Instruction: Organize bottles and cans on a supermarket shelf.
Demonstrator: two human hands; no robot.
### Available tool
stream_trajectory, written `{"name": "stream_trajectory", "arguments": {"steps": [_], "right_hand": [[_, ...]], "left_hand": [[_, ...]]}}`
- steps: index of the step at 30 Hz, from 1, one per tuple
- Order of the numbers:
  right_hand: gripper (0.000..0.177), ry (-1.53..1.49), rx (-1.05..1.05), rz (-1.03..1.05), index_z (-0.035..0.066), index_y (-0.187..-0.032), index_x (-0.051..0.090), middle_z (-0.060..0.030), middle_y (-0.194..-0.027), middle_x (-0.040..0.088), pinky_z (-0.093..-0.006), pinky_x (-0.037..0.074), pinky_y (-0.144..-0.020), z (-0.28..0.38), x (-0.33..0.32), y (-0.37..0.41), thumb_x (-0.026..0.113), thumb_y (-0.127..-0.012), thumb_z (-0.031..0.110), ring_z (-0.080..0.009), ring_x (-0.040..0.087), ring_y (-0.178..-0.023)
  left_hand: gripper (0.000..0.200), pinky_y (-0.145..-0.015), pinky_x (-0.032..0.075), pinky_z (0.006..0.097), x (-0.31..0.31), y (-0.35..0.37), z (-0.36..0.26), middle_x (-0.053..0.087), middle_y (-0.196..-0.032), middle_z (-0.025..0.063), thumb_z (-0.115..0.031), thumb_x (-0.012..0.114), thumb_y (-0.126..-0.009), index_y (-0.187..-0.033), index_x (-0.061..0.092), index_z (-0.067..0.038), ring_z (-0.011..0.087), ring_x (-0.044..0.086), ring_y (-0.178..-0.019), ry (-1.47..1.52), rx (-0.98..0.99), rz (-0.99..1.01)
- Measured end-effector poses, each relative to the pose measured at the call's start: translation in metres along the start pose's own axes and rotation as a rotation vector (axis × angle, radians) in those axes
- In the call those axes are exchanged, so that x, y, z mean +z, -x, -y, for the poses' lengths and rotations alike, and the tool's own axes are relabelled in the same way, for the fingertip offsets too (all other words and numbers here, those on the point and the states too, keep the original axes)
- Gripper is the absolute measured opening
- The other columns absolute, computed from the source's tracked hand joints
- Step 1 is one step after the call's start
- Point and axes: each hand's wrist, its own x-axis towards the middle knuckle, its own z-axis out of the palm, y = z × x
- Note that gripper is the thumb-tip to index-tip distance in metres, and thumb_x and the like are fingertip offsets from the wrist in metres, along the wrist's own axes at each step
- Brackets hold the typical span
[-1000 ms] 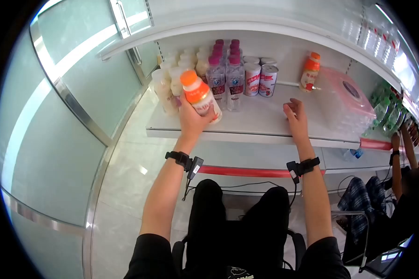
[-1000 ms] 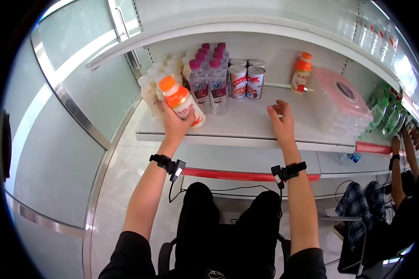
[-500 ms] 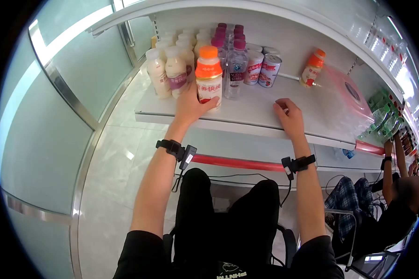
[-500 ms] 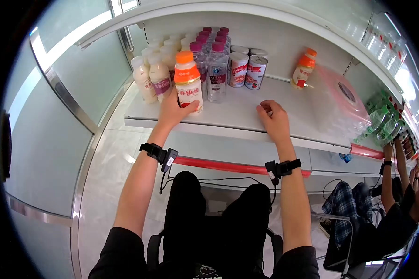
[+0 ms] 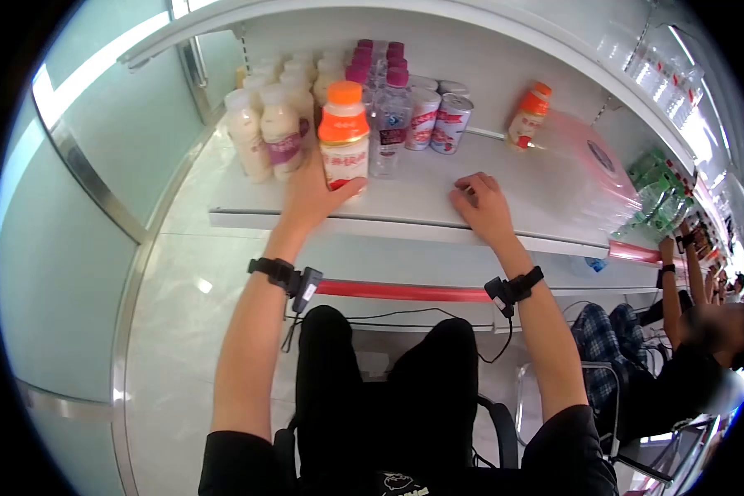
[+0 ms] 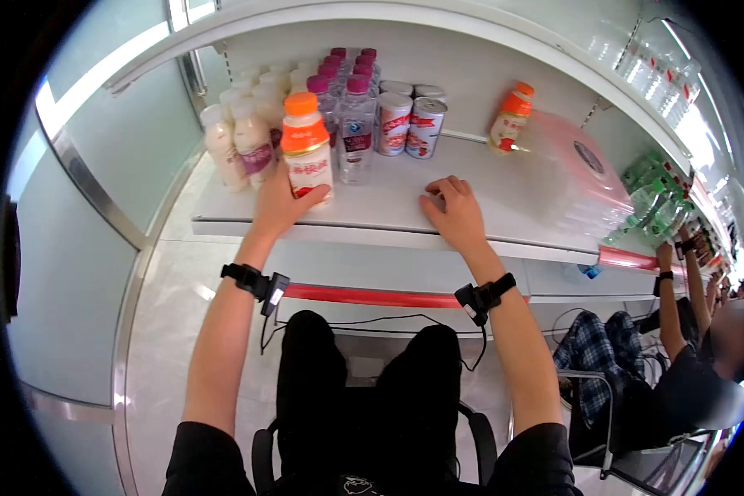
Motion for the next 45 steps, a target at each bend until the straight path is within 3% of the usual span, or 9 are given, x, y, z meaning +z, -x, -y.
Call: {"name": "stream_trajectory", "arguments": {"steps": [4,6,10,12,17,24,30,38,45], "right_hand": [[0.03,-0.28,0.308,0.197,0.002,-0.109,0.065,-0.0161,-0.11,0.066,-0.0406,0.051,-0.085,-0.012,-0.02,-0.024,0.069,-0.087,0.023,-0.0281,0.064,-0.095],[0.039,-0.279,0.506,-0.021,0.002,-0.114,0.063,-0.0172,-0.112,0.066,-0.0437,0.048,-0.092,-0.035,-0.028,-0.042,0.072,-0.085,0.025,-0.0321,0.061,-0.104],[0.072,0.258,0.471,-0.423,0.002,-0.136,0.044,-0.0237,-0.139,0.048,-0.0469,0.047,-0.097,-0.107,-0.05,-0.096,0.077,-0.079,0.033,-0.0413,0.056,-0.117],[0.086,0.378,0.446,-0.408,0.001,-0.141,0.034,-0.0273,-0.147,0.036,-0.0465,0.047,-0.1,-0.141,-0.062,-0.121,0.078,-0.076,0.037,-0.0414,0.053,-0.123],[0.09,0.349,0.722,-0.162,0.002,-0.136,0.041,-0.0223,-0.12,0.064,-0.0434,0.053,-0.091,-0.204,-0.072,-0.177,0.078,-0.071,0.052,-0.0333,0.066,-0.109],[0.088,0.344,0.818,-0.239,-0.001,-0.128,0.045,-0.0207,-0.118,0.066,-0.044,0.053,-0.088,-0.179,-0.065,-0.174,0.077,-0.069,0.056,-0.0348,0.067,-0.106],[0.072,0.513,0.461,-0.406,0.004,-0.126,0.048,-0.022,-0.115,0.065,-0.049,0.052,-0.085,-0.158,-0.056,-0.137,0.07,-0.079,0.054,-0.0406,0.064,-0.105],[0.046,0.454,0.116,0.106,0.016,-0.115,0.056,-0.0017,-0.124,0.056,-0.0473,0.055,-0.077,-0.018,-0.034,-0.079,0.076,-0.074,0.023,-0.0348,0.066,-0.095],[0.051,0.256,-0.121,0.044,0.015,-0.116,0.058,-0.0042,-0.115,0.059,-0.0404,0.056,-0.076,0.064,-0.043,-0.056,0.079,-0.07,0.019,-0.032,0.066,-0.092]], "left_hand": [[0.07,-0.086,0.052,0.0423,-0.004,-0.003,0.007,0.067,-0.112,0.0183,-0.042,0.08,-0.075,-0.127,0.053,-0.004,0.0345,0.066,-0.101,0.052,-0.009,-0.028],[0.07,-0.086,0.052,0.0423,0.0,-0.004,0.01,0.067,-0.112,0.0181,-0.042,0.081,-0.074,-0.127,0.053,-0.004,0.0344,0.066,-0.1,0.048,-0.023,-0.028],[0.072,-0.083,0.053,0.0426,-0.003,-0.004,0.006,0.068,-0.107,0.0175,-0.044,0.082,-0.073,-0.125,0.054,-0.004,0.0349,0.067,-0.096,0.058,0.009,-0.052],[0.071,-0.079,0.053,0.043,-0.001,-0.005,0.01,0.07,-0.102,0.0166,-0.046,0.083,-0.072,-0.123,0.055,-0.005,0.036,0.067,-0.093,0.075,0.048,-0.085],[0.07,-0.077,0.054,0.0433,-0.003,-0.005,0.006,0.07,-0.098,0.0153,-0.049,0.083,-0.071,-0.118,0.057,-0.004,0.0357,0.068,-0.09,0.05,0.01,-0.091],[0.069,-0.073,0.054,0.0429,-0.002,-0.006,0.007,0.07,-0.093,0.0134,-0.052,0.083,-0.069,-0.112,0.059,-0.004,0.0338,0.069,-0.083,0.02,0.066,-0.132],[0.062,-0.072,0.054,0.0419,-0.001,-0.005,0.008,0.07,-0.095,0.014,-0.047,0.083,-0.071,-0.11,0.062,-0.004,0.0339,0.069,-0.084,0.083,0.081,-0.165],[0.058,-0.074,0.055,0.0425,-0.005,-0.004,0.002,0.071,-0.095,0.0146,-0.047,0.079,-0.074,-0.111,0.063,-0.004,0.0338,0.069,-0.086,-0.07,0.077,-0.173],[0.06,-0.074,0.055,0.0425,-0.004,-0.004,0.003,0.071,-0.094,0.0154,-0.049,0.077,-0.076,-0.112,0.063,-0.003,0.0338,0.069,-0.086,-0.056,0.081,-0.16]]}}
